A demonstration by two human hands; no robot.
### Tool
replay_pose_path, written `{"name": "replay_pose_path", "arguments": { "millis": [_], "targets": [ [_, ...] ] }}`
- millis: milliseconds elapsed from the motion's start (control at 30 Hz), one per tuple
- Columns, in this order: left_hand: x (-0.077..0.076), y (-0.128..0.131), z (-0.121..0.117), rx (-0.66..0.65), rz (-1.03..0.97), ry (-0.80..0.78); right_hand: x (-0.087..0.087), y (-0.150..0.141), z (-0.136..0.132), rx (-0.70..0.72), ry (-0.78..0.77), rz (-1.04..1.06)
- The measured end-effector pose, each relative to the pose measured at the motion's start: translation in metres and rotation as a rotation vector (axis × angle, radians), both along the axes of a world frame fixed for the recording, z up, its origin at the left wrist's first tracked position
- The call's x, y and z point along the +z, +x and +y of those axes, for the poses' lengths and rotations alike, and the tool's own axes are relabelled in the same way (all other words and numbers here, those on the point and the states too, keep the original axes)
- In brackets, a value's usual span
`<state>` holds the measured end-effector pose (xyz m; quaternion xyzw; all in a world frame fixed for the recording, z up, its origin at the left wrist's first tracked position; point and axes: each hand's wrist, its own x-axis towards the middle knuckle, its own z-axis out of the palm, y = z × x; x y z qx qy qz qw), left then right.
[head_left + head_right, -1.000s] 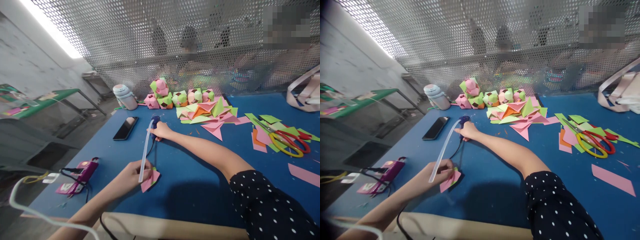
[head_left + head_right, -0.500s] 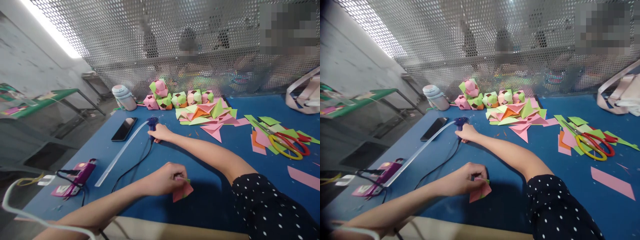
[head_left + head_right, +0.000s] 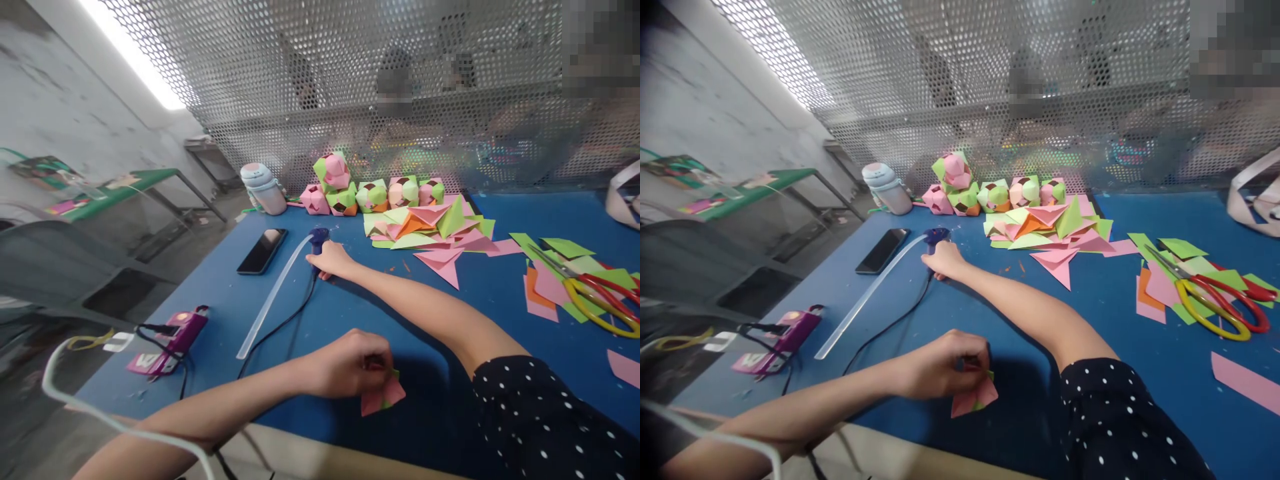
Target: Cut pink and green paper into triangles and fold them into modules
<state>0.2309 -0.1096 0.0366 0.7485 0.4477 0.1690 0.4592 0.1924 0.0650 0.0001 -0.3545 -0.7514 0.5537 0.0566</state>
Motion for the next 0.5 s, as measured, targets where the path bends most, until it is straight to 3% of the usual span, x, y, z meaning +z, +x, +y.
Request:
{"name": "replay_pose_path", "arguments": {
  "millis": [300, 400, 500],
  "targets": [
    [0.004, 0.005, 0.005, 0.023, 0.012, 0.019, 0.013, 0.018, -0.01, -0.002, 0.038, 0.053],
    [0.009, 0.007, 0.014, 0.185, -0.004, -0.063, 0.016, 0.05, -0.012, -0.051, 0.044, 0.134],
    [0.008, 0.008, 0.031, 0.414, -0.104, -0.052, 0.018, 0.105, -0.01, -0.123, 0.008, 0.258]
  ]
}}
